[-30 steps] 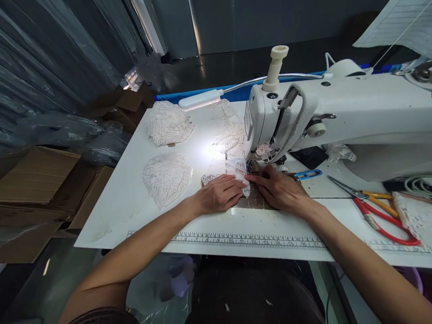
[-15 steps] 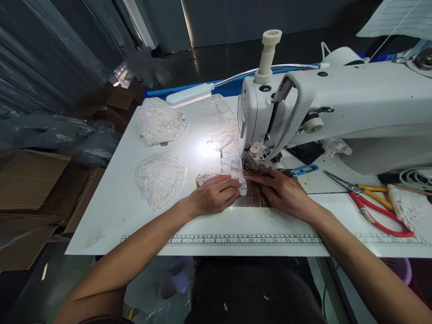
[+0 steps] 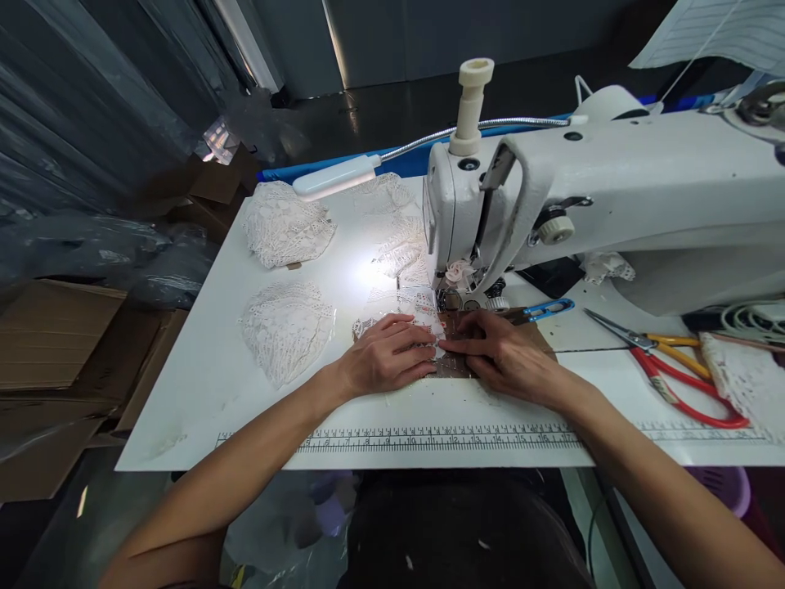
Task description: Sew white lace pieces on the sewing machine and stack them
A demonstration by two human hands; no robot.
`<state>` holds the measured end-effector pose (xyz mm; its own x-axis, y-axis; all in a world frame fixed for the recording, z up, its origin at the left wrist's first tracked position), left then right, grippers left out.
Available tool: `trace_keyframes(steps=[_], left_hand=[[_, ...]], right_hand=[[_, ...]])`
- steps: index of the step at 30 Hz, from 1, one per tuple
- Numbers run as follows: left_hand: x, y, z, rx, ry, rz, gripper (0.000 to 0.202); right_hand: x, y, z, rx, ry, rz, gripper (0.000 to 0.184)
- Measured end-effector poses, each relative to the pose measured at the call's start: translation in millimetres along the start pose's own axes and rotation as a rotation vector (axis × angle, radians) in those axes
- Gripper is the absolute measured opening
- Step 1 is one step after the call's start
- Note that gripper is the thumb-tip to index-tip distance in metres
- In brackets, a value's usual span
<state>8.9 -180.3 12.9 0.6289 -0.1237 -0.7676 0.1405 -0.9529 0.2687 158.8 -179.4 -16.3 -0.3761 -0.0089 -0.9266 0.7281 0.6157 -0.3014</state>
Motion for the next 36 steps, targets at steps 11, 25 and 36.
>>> trace_keyframes(steps=[11, 25, 36], left_hand=[[3.2, -23, 4, -0.206, -0.127, -0.070, 0.038], [9.1, -23, 6, -0.206, -0.212, -0.126, 0.037], [9.3, -24, 5, -0.214, -0.235, -0.120, 0.039]], right_hand=[[-2, -3, 0, -0.021, 0.059, 0.035, 0.036], [-3, -6, 1, -0.004, 0.060, 0.056, 0.034], [-5, -9, 0, -0.017, 0.067, 0.070, 0.033]])
Point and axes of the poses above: each hand's wrist, its own z-axis away from the middle knuckle, its own x-axis out of the palm, y = z × x, the point moved 7 cm from there along -z, towards the middle knuckle, and after that the axes turned 13 degrees about z, right-handed, at the moved point
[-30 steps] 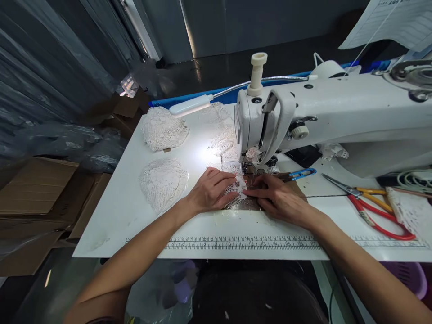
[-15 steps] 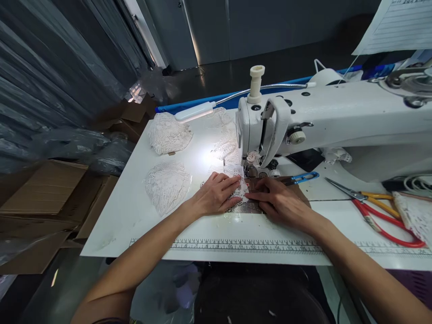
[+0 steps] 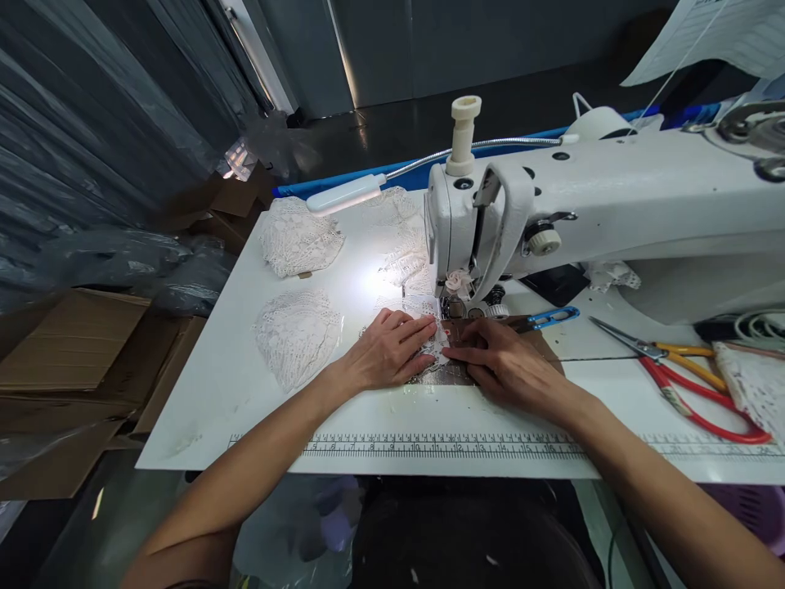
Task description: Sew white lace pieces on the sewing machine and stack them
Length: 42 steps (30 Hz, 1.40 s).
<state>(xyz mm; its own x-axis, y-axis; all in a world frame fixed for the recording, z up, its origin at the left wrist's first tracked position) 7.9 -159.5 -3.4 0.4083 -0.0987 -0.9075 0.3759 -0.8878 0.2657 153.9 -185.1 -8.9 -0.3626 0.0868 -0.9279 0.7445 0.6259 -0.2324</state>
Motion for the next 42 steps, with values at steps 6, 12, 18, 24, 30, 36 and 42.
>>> trace_keyframes(steps=[6, 12, 18, 24, 30, 36, 42], left_hand=[[-0.1, -1, -2, -0.022, -0.028, -0.003, 0.040], [-1.0, -4, -8, -0.007, -0.084, -0.010, 0.040], [-0.9, -13, -17, 0.033, -0.091, -0.020, 0.037], [-0.1, -17, -18, 0.041, -0.086, 0.003, 0.036], [-1.3, -19, -18, 0.017, -0.035, 0.051, 0.035], [-0.3, -20, -16, 0.013, -0.015, 0.078, 0.036], [0.3, -19, -15, 0.015, -0.008, 0.071, 0.036]], right_hand=[[1, 0, 0, -0.011, 0.003, 0.015, 0.036], [3, 1, 0, -0.004, -0.009, 0.034, 0.033], [4, 1, -2, 0.020, 0.018, 0.088, 0.033], [4, 0, -4, 0.043, 0.021, 0.118, 0.033], [3, 1, -6, 0.062, 0.023, 0.115, 0.034], [4, 2, -6, 0.075, 0.030, 0.102, 0.034], [6, 3, -4, 0.109, 0.028, 0.083, 0.034]])
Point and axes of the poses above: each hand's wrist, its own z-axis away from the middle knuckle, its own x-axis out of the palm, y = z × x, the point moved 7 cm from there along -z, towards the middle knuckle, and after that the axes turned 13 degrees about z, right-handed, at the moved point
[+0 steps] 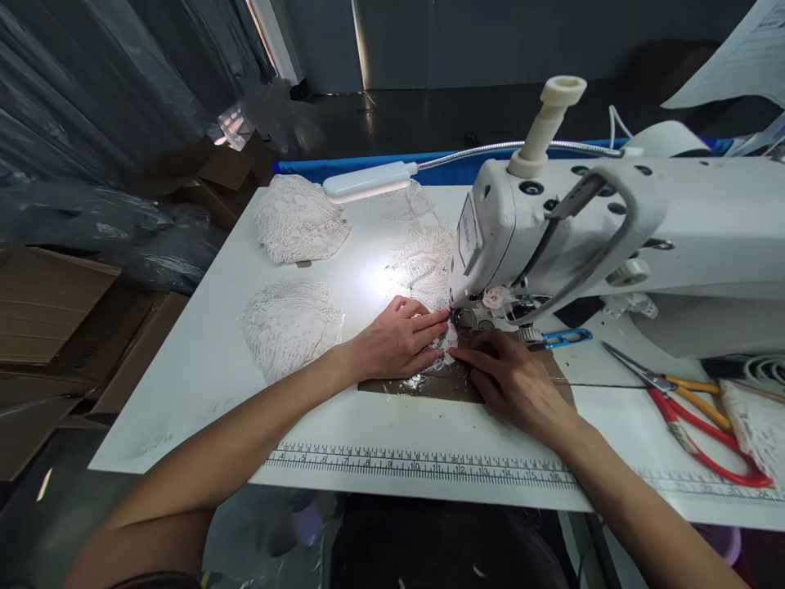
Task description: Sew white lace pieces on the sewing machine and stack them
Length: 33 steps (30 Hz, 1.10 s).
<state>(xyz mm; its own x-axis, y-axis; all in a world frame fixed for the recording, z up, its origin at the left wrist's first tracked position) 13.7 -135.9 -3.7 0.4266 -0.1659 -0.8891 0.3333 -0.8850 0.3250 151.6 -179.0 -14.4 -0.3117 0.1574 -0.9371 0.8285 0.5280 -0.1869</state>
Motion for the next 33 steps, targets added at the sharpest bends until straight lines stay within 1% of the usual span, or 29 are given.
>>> trace_keyframes(steps=[11, 16, 18, 23, 26, 33], left_hand=[[1.6, 0, 0, -0.005, -0.006, -0.029, 0.035], [0.2, 5, -1, -0.008, -0.003, -0.114, 0.034], [0.4, 9, -2, 0.008, 0.006, -0.148, 0.031], [1.9, 16, -3, 0.097, 0.025, -0.162, 0.022], [0.3, 15, -3, 0.096, 0.036, -0.161, 0.021], [-0.2, 14, -5, 0.077, 0.002, -0.197, 0.023]], right_hand=[[4, 0, 2, -0.006, 0.005, 0.033, 0.035], [4, 1, 3, -0.010, 0.000, 0.042, 0.035], [3, 0, 3, -0.011, -0.002, 0.042, 0.035], [1, 0, 2, -0.005, -0.006, 0.041, 0.035], [1, -1, 1, 0.000, -0.018, 0.044, 0.035], [-1, -3, -1, -0.014, -0.001, 0.092, 0.037]])
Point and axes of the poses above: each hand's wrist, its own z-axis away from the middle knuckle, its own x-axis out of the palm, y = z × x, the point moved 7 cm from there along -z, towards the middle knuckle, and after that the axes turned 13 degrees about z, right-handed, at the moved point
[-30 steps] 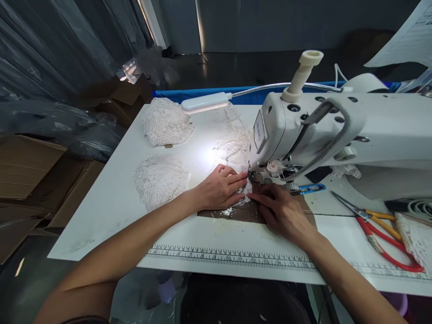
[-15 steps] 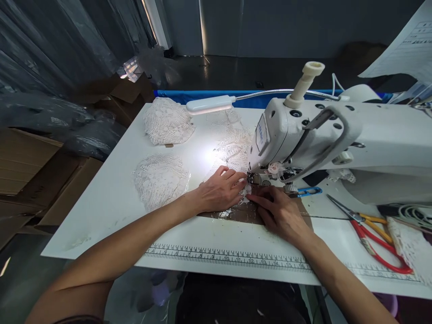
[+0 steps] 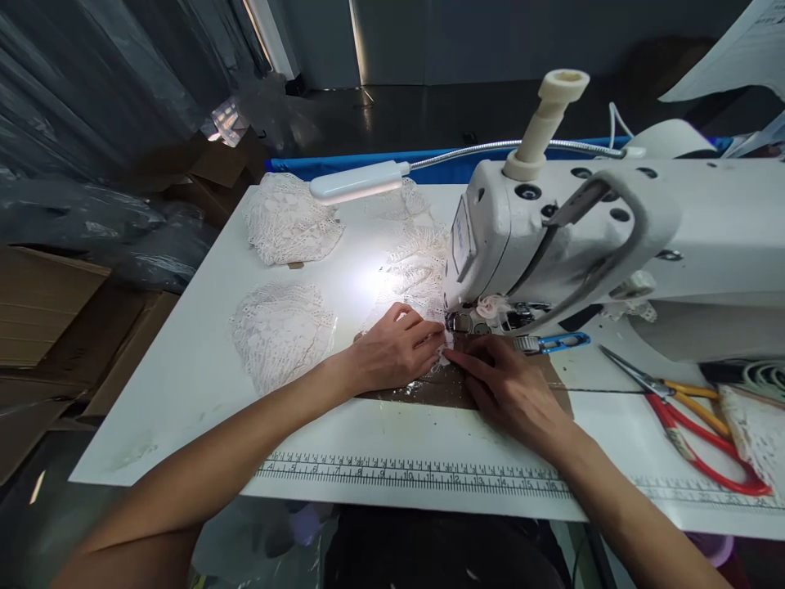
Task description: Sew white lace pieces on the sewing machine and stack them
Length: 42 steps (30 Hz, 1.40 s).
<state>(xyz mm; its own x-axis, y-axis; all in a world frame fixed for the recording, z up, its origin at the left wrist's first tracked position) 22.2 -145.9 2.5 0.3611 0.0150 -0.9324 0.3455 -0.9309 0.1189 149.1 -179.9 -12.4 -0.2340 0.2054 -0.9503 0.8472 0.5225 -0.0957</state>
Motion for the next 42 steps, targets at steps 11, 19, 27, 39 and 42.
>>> trace_keyframes(steps=[11, 19, 27, 39, 42], left_hand=[[4.1, -11, -8, -0.169, -0.036, -0.085, 0.025], [0.2, -6, -8, -0.201, 0.019, -0.107, 0.027], [-17.7, -10, 0, 0.111, 0.055, 0.244, 0.016], [-18.4, -30, -3, -0.217, 0.337, 0.474, 0.013], [-18.2, -26, -4, -0.207, 0.316, 0.476, 0.011]], right_hand=[[2, -1, -13, 0.004, -0.007, 0.102, 0.041], [2, 32, 2, 0.265, 0.004, -0.230, 0.039], [-8, 39, -8, 0.266, -0.182, -0.265, 0.032], [0, 18, -10, 0.101, -0.117, -0.049, 0.033], [-2, 6, -10, 0.002, -0.048, 0.017, 0.040]])
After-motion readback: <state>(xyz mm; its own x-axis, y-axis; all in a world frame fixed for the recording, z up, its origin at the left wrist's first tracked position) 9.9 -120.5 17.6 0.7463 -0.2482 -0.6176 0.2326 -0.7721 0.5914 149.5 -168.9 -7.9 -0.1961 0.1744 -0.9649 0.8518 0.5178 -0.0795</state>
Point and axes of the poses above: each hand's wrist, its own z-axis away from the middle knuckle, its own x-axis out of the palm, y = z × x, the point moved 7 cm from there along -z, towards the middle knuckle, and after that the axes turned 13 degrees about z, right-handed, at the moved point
